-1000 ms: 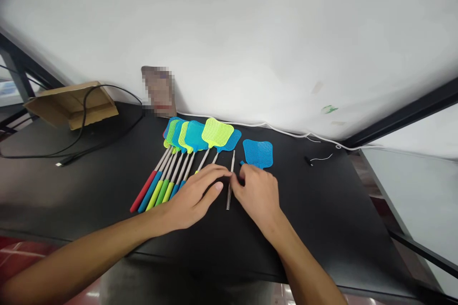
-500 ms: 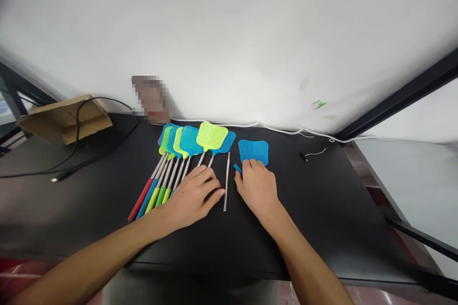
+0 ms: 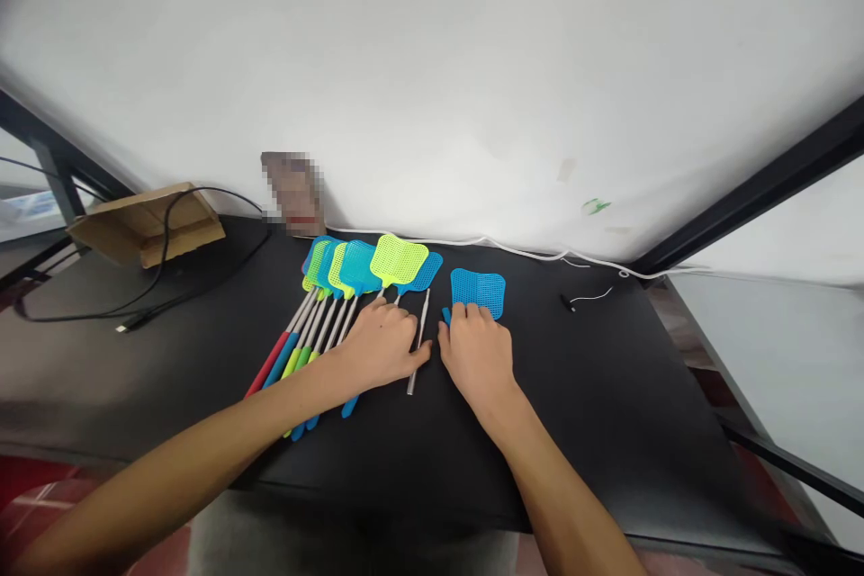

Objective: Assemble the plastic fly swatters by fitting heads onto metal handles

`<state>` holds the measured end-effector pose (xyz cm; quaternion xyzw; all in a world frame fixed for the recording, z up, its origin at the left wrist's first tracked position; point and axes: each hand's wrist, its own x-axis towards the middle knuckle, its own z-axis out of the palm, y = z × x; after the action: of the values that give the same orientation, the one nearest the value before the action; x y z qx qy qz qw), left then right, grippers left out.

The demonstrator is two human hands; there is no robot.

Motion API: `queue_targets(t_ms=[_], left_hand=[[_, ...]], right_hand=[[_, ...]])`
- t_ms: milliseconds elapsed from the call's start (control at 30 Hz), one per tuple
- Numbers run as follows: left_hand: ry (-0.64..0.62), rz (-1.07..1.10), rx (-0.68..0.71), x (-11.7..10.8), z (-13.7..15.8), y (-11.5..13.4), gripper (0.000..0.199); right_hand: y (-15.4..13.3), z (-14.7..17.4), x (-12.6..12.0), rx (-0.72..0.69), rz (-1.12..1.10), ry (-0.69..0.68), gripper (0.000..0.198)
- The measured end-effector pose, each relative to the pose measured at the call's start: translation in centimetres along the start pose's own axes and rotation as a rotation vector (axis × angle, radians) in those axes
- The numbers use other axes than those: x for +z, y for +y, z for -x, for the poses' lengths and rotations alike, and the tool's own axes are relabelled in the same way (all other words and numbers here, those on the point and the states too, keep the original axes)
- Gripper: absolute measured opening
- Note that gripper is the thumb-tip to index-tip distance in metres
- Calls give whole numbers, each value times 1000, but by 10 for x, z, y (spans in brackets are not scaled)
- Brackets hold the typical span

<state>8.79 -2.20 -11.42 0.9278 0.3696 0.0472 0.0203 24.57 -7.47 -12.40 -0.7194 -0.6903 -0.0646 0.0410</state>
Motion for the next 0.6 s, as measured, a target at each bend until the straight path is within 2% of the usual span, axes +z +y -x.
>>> queue_targets(t_ms=[200,300,433,600], left_hand=[[43,40,5,9,8,-4,23],[97,181,-16,4,12,-8,22],[200,597,-102,-15,13,-23,22],[399,1212,-131,-22,10,-38,24]], right_hand=[[1,0,0,11,13,-5,20],[4,-1,-2,33,-2,18,21],[10,-4,-7,97,-125,97,19],[8,0,-10,64,-578,162,22]])
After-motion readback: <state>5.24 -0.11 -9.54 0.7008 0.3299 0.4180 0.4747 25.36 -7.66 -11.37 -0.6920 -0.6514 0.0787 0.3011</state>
